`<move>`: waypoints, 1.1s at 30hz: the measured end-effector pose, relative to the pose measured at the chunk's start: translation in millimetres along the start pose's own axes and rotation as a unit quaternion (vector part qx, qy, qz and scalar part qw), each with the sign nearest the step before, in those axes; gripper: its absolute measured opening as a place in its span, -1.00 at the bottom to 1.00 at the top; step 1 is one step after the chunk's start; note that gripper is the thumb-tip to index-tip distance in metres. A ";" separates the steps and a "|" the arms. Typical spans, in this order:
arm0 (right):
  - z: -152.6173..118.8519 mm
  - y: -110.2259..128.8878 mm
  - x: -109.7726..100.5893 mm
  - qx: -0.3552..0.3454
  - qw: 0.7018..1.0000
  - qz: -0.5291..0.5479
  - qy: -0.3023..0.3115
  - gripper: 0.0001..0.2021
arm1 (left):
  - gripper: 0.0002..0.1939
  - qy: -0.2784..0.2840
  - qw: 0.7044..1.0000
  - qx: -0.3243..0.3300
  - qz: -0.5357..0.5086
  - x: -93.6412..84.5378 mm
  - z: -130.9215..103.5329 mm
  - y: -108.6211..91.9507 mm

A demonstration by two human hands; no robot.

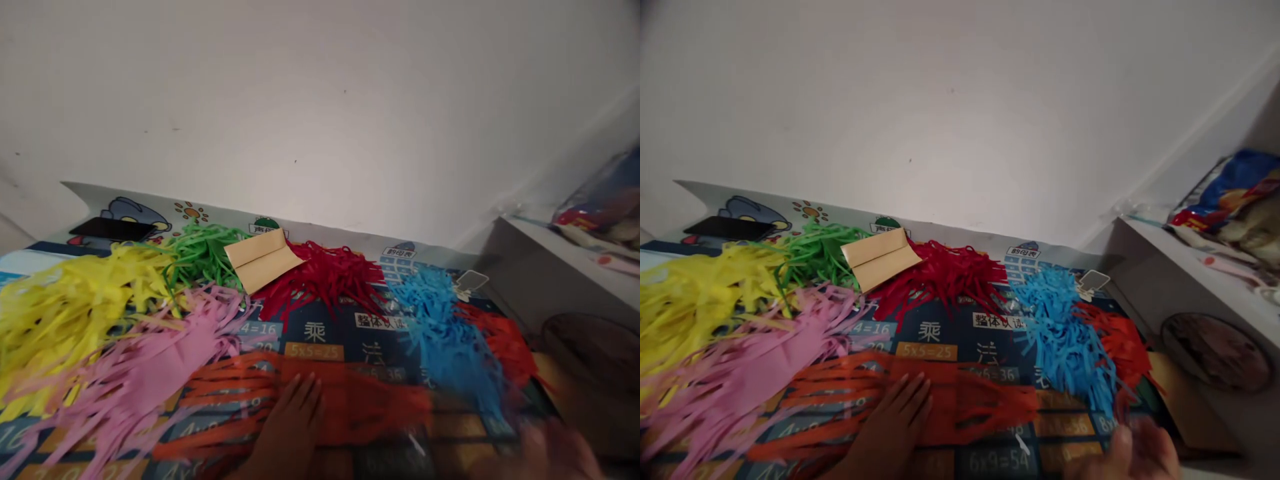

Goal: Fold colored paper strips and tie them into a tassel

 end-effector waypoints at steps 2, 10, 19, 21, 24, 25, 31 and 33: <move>-12.0 0.9 21.4 -0.018 0.998 0.002 0.059 -0.73 | -0.59 0.017 1.000 -0.006 0.003 -4.7 4.3 -1.1; -35.1 9.6 94.7 -0.155 0.928 -0.137 0.311 -0.83 | -0.64 -0.010 0.984 0.026 -0.176 -46.7 -23.5 37.0; 4.0 33.8 112.4 -0.169 0.882 -0.357 0.257 -0.69 | -0.78 0.015 0.962 -0.233 -0.142 -64.1 3.2 85.9; 7.3 33.9 116.2 -0.184 0.869 -0.385 0.249 -0.71 | -0.79 0.045 0.961 -0.244 -0.127 -58.7 10.0 88.2; 8.3 29.0 116.4 -0.204 0.869 -0.386 0.235 -0.70 | -0.76 0.075 0.958 -0.257 -0.104 -52.8 13.2 91.9; 8.1 26.8 116.1 -0.207 0.870 -0.381 0.234 -0.70 | -0.74 0.083 0.957 -0.261 -0.092 -51.4 13.2 93.3; 8.9 23.2 116.6 -0.200 0.874 -0.361 0.258 -0.70 | -0.72 0.124 0.953 -0.267 -0.076 -42.7 12.5 95.6; 9.9 24.1 116.8 -0.196 0.876 -0.358 0.258 -0.70 | -0.71 0.130 0.952 -0.267 -0.077 -41.6 12.6 95.2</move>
Point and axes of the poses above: each hand's wrist, its own z-axis towards the middle knuckle, its own x-axis out of the palm, y = z × x, the point moved 8 cm from there along z, towards the middle knuckle, and after that the axes turned 6 degrees about -z, right-handed, at the moved point
